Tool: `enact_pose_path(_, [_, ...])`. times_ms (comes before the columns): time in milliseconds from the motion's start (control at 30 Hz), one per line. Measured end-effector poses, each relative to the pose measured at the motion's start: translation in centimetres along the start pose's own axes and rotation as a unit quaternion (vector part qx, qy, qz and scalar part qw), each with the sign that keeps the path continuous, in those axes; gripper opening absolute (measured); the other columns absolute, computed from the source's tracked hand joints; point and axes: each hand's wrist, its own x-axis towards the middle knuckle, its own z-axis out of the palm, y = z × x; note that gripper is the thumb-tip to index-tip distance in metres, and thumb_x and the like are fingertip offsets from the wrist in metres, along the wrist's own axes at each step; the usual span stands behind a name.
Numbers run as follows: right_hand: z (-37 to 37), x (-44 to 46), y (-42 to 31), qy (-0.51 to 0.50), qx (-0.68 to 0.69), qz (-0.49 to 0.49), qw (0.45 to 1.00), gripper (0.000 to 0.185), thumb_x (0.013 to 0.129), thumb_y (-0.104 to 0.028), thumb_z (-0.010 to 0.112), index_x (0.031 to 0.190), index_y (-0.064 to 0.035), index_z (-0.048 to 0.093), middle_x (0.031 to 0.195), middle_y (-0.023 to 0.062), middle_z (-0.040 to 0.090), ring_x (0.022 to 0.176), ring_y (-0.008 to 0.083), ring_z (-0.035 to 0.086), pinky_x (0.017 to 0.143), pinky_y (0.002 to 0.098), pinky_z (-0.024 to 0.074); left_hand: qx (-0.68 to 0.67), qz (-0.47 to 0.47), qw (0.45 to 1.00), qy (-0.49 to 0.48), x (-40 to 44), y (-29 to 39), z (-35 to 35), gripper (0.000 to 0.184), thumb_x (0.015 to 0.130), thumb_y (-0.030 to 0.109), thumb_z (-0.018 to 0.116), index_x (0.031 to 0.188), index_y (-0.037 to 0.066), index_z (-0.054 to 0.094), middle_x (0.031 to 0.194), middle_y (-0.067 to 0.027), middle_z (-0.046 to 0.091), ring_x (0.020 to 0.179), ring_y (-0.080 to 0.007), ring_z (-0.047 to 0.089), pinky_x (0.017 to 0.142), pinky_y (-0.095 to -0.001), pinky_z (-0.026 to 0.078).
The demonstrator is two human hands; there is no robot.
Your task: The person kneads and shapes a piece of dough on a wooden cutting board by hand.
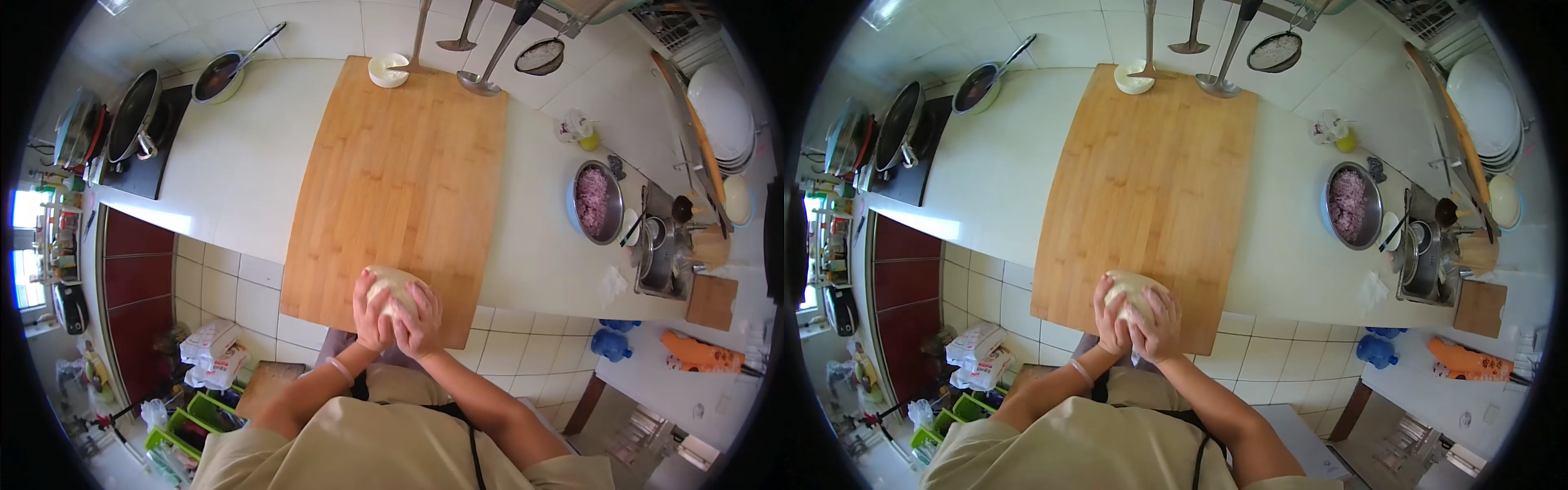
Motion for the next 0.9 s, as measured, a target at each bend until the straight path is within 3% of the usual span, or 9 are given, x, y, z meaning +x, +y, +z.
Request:
enact_pose_path(200, [0.7, 1.1, 2.3, -0.008, -0.012, 0.008, 1.000, 0.033, 0.098, -0.033, 0.051, 0.124, -0.0195, 0.066, 0.136, 0.0190, 0.056, 0.124, 0.0416, 0.055, 0.103, 0.0584, 0.0391, 0.002, -0.012, 1.000, -0.017, 0.9, -2.0, 1.9, 0.050, 0.098, 0.044, 0.040, 0.127, 0.009, 0.059, 0.141, -0.0267, 0.047, 0.132, -0.0513, 0.046, 0.109, -0.0649, 0.034])
enact_pose_path(333, [1.6, 6.0, 4.7, 0.032, 0.016, 0.060, 0.998, 0.035, 0.097, -0.030, 0.051, 0.124, -0.0129, 0.065, 0.135, 0.0225, 0.056, 0.120, 0.0426, 0.057, 0.101, 0.0553, 0.0434, 0.013, -0.042, 0.998, -0.033, 7.5, -1.7, 3.6, 0.047, 0.093, 0.039, 0.048, 0.125, 0.009, 0.063, 0.135, -0.0255, 0.053, 0.127, -0.0475, 0.051, 0.105, -0.0596, 0.039])
enact_pose_path(467, [2.6, 9.2, 7.7, 0.067, 0.023, 0.167, 0.983, 0.033, 0.096, -0.024, 0.052, 0.122, -0.0072, 0.066, 0.127, 0.0232, 0.062, 0.115, 0.0426, 0.060, 0.099, 0.0496, 0.0463, 0.015, -0.072, 0.994, -0.080, 13.6, -1.7, 6.0, 0.039, 0.088, 0.031, 0.054, 0.119, 0.010, 0.066, 0.129, -0.0206, 0.058, 0.113, -0.0416, 0.056, 0.098, -0.0503, 0.043])
enact_pose_path(533, [3.5, 10.7, 10.5, 0.143, 0.115, 0.318, 0.930, 0.032, 0.099, -0.025, 0.051, 0.116, -0.0044, 0.068, 0.120, 0.0213, 0.066, 0.111, 0.0393, 0.062, 0.095, 0.0457, 0.0487, 0.102, -0.097, 0.982, -0.127, 16.6, -1.4, 8.0, 0.034, 0.088, 0.030, 0.054, 0.114, 0.013, 0.068, 0.124, -0.0144, 0.061, 0.105, -0.0370, 0.059, 0.090, -0.0477, 0.047])
enact_pose_path(633, [2.4, 15.1, 12.7, 0.162, 0.105, 0.399, 0.896, 0.034, 0.101, -0.028, 0.050, 0.111, -0.0015, 0.069, 0.112, 0.0196, 0.069, 0.107, 0.0357, 0.065, 0.091, 0.0425, 0.0501, 0.115, -0.168, 0.957, -0.208, 21.9, -0.1, 10.3, 0.039, 0.090, 0.047, 0.060, 0.116, 0.020, 0.071, 0.121, -0.0106, 0.063, 0.111, -0.0336, 0.056, 0.099, -0.0457, 0.041])
enact_pose_path(700, [1.9, 16.1, 12.4, 0.128, 0.080, 0.479, 0.865, 0.036, 0.103, -0.031, 0.049, 0.113, -0.0013, 0.067, 0.108, 0.0182, 0.069, 0.101, 0.0334, 0.065, 0.088, 0.0417, 0.0506, 0.133, -0.290, 0.873, -0.368, 24.9, 1.5, 9.4, 0.045, 0.090, 0.055, 0.058, 0.118, 0.023, 0.072, 0.124, -0.0102, 0.064, 0.118, -0.0325, 0.054, 0.102, -0.0450, 0.039])
enact_pose_path(800, [1.4, 15.7, 10.7, 0.108, 0.168, 0.475, 0.857, 0.041, 0.105, -0.035, 0.046, 0.120, -0.0033, 0.067, 0.115, 0.0141, 0.068, 0.102, 0.0250, 0.064, 0.091, 0.0374, 0.0485, 0.061, -0.273, 0.882, -0.379, 24.5, 0.9, 7.8, 0.052, 0.089, 0.061, 0.056, 0.120, 0.023, 0.072, 0.130, -0.0092, 0.062, 0.126, -0.0326, 0.051, 0.107, -0.0450, 0.038])
enact_pose_path(833, [1.5, 15.6, 10.0, 0.106, 0.173, 0.465, 0.862, 0.041, 0.105, -0.035, 0.046, 0.120, -0.0033, 0.067, 0.115, 0.0141, 0.068, 0.102, 0.0250, 0.064, 0.091, 0.0374, 0.0485, -0.032, -0.291, 0.910, -0.295, 22.9, -2.0, 8.4, 0.054, 0.091, 0.058, 0.056, 0.129, 0.021, 0.068, 0.139, -0.0093, 0.058, 0.133, -0.0343, 0.046, 0.111, -0.0453, 0.036])
enact_pose_path(900, [1.6, 12.6, 7.4, 0.184, 0.308, 0.464, 0.810, 0.037, 0.104, -0.033, 0.049, 0.120, -0.0044, 0.066, 0.114, 0.0150, 0.067, 0.106, 0.0312, 0.061, 0.095, 0.0404, 0.0465, -0.004, -0.265, 0.925, -0.272, 21.5, -1.0, 6.2, 0.055, 0.092, 0.055, 0.055, 0.133, 0.019, 0.064, 0.141, -0.0112, 0.056, 0.134, -0.0355, 0.045, 0.112, -0.0463, 0.036])
